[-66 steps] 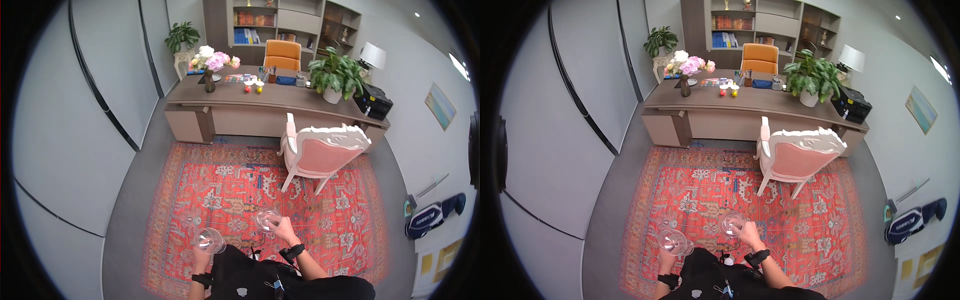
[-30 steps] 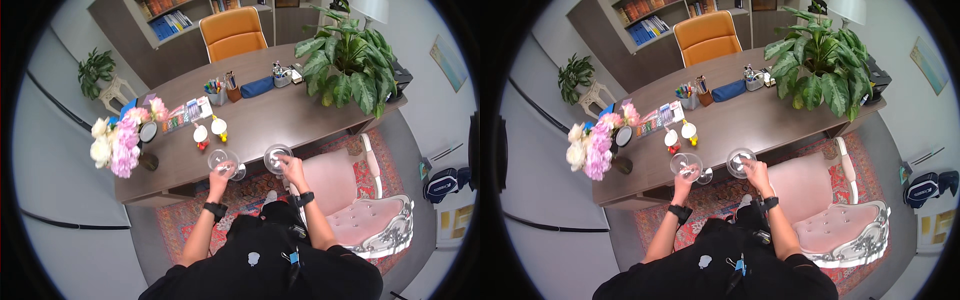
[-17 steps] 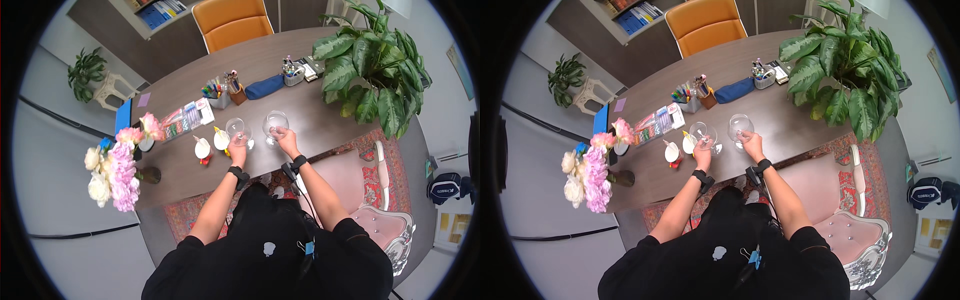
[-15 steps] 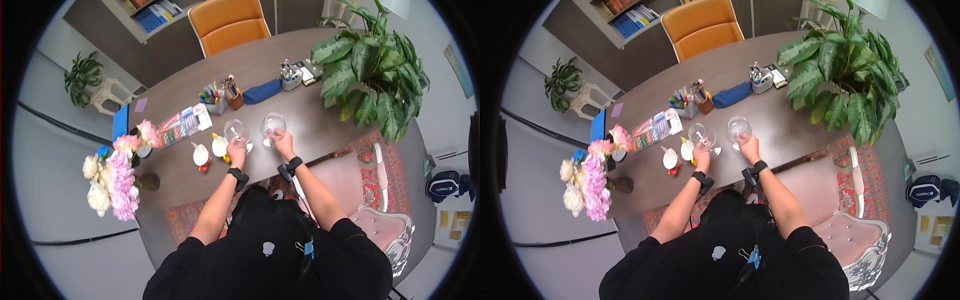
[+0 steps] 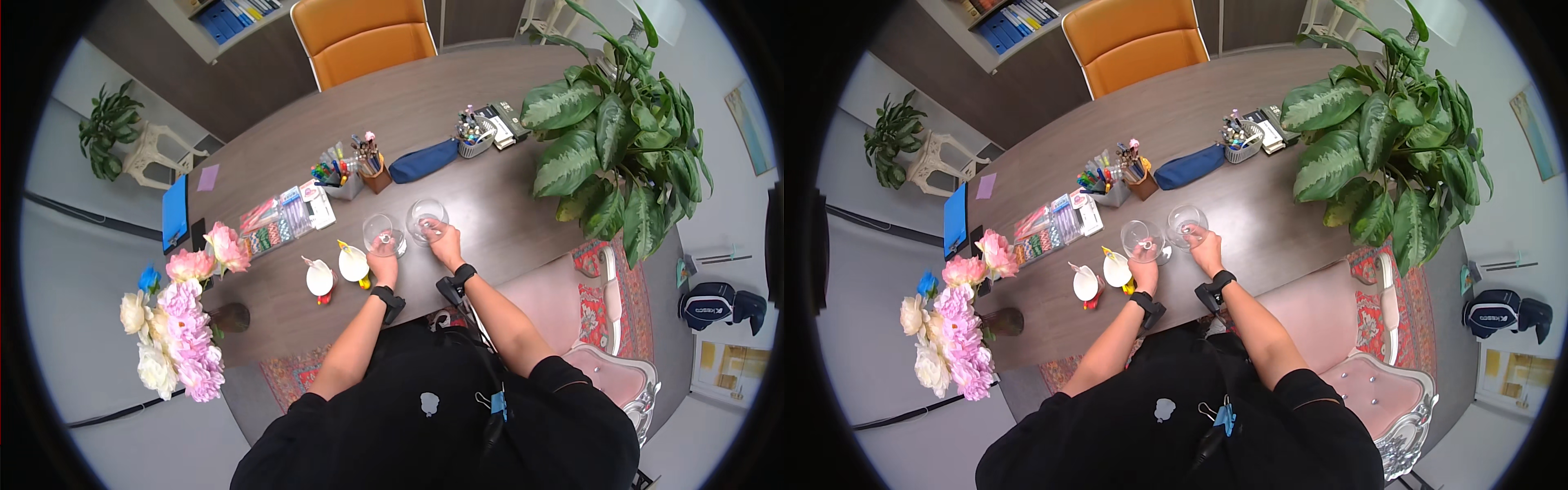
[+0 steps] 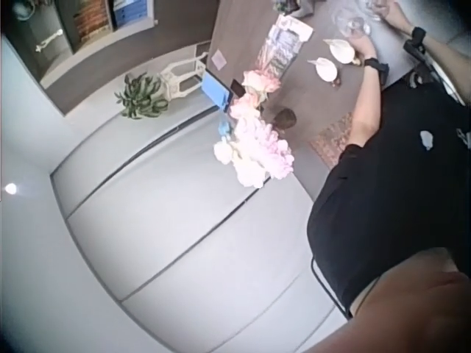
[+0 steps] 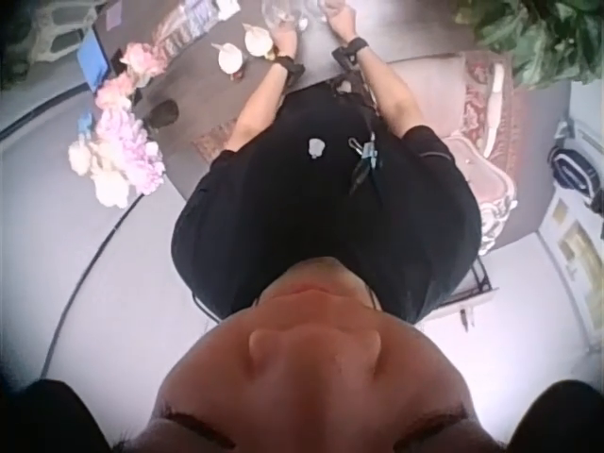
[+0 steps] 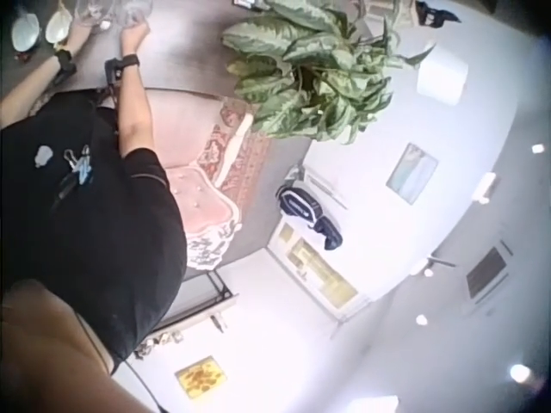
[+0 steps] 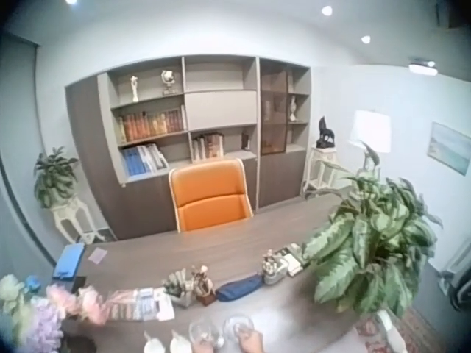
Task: Sort and move various office and decorative objects between different surfaces and containers.
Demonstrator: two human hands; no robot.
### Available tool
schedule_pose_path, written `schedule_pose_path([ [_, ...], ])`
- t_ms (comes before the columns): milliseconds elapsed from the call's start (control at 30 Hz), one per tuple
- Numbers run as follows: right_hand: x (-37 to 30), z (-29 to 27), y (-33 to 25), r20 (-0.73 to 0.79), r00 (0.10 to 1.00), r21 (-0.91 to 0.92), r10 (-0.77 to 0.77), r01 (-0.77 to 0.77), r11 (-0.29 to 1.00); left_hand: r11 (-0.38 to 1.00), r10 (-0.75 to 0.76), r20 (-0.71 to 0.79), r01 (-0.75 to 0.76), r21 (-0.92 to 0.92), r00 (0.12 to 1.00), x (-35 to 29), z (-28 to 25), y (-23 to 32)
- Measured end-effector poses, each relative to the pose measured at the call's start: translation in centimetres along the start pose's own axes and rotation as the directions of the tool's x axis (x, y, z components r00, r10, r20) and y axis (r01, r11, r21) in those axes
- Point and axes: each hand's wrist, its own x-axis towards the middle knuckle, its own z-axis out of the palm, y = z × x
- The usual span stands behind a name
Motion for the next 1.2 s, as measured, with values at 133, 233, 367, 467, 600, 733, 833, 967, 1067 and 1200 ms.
schedule_pose_path([
  [133, 0.1, 0.3, -0.2, 0.055, 0.999, -0.032, 0.0, 0.002, 0.999, 0.996, -0.002, 0.108, -0.007, 0.087, 0.994, 0.9, -1.5, -1.1],
  [233, -0.2, -0.5, 1.0, -0.032, 0.999, 0.134, 0.003, 0.001, 0.991, 0.996, 0.003, 0.063, -0.008, 0.089, 0.998, -0.3, 0.1, -0.7],
  [367, -2.2, -4.0, 3.3, 0.028, 0.995, -0.038, 0.093, -0.092, 0.995, 0.987, -0.033, -0.03, 0.037, 0.156, 0.999, -2.2, -0.8, -6.0],
  [467, -5.2, -6.3, 4.9, 0.017, 0.998, -0.342, 0.054, -0.045, 0.939, 0.839, -0.022, 0.067, -0.018, 0.543, 0.998, -5.4, -1.3, -4.9],
  [600, -9.8, -8.4, 5.0, -0.049, 0.817, 0.406, 0.574, -0.509, 0.759, 0.804, -0.1, 0.338, -0.125, 0.582, 0.936, -8.6, 1.0, -3.7],
  [733, -14.8, -10.7, 4.3, -0.228, 0.896, 0.296, 0.38, -0.308, 0.904, 0.825, -0.281, 0.563, -0.105, 0.556, 0.777, -11.0, 4.6, -5.0],
  [833, -20.0, -11.9, 4.7, -0.46, 0.845, -0.017, 0.273, -0.316, 0.949, 0.908, -0.419, 0.857, 0.102, 0.407, 0.301, -15.7, 7.5, -3.7],
  [967, -30.0, -13.0, 2.1, -0.587, 0.562, 0.43, 0.584, -0.395, 0.812, 0.838, -0.497, 0.836, 0.122, 0.533, -0.234, -24.8, 8.7, -0.5],
  [1067, -37.7, -11.3, 5.3, -0.756, 0.527, 0.3, 0.388, -0.247, 0.921, 0.852, -0.503, 0.708, -0.148, 0.501, -0.496, -27.7, 8.4, -4.0],
  [1200, -53.4, -7.2, 6.0, -0.692, 0.32, 0.6, 0.647, -0.245, 0.762, 0.681, -0.689, 0.441, -0.306, 0.665, -0.575, -33.8, 4.2, -4.5],
])
